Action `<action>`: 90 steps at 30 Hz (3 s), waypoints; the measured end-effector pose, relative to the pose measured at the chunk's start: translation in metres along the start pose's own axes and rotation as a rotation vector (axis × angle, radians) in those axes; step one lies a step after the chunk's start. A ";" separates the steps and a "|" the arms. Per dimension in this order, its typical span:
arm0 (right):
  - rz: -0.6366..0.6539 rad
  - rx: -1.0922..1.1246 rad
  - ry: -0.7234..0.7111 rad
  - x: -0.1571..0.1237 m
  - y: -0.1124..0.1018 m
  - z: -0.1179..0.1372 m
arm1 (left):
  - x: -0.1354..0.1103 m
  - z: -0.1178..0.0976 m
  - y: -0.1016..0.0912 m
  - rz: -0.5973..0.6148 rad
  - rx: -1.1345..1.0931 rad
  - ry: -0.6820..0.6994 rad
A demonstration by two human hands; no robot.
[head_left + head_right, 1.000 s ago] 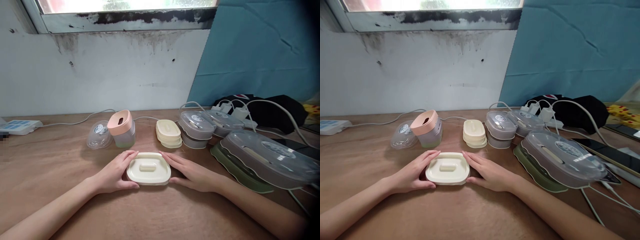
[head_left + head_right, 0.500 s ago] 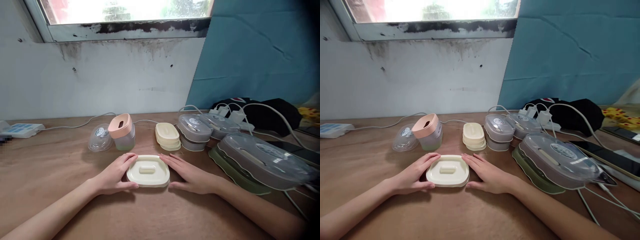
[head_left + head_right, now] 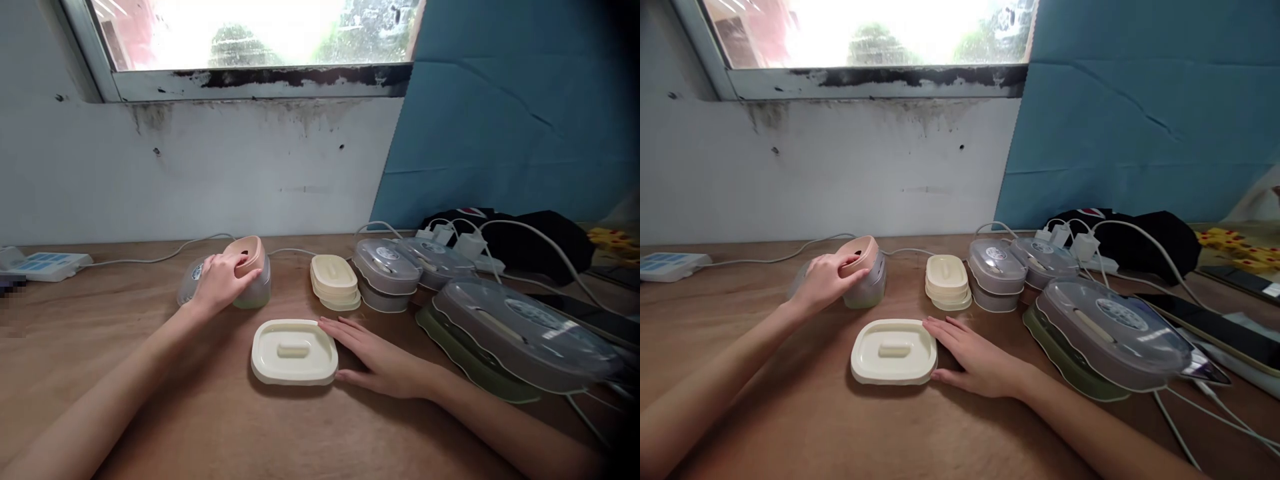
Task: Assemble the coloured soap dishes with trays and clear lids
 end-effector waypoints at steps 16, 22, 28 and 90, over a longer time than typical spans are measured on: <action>-0.009 -0.008 0.013 0.002 -0.001 0.000 | -0.053 -0.049 -0.014 -0.099 -0.522 0.559; -0.017 0.012 0.019 0.003 -0.002 0.001 | -0.092 -0.038 0.010 0.052 -0.596 0.650; -0.009 -0.027 0.034 0.002 0.000 -0.001 | -0.090 -0.032 0.011 0.028 -0.626 0.587; -0.145 -0.016 0.031 -0.001 0.005 0.009 | -0.072 0.100 0.020 -0.157 -0.174 -0.440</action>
Point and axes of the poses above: each hand's wrist, its own x-axis towards the middle knuckle, its own y-axis out of the palm, z = x × y, the point moved 5 cm from there along x, towards the middle knuckle, and after that the axes turned 8 degrees about y, right-handed, at the moved point
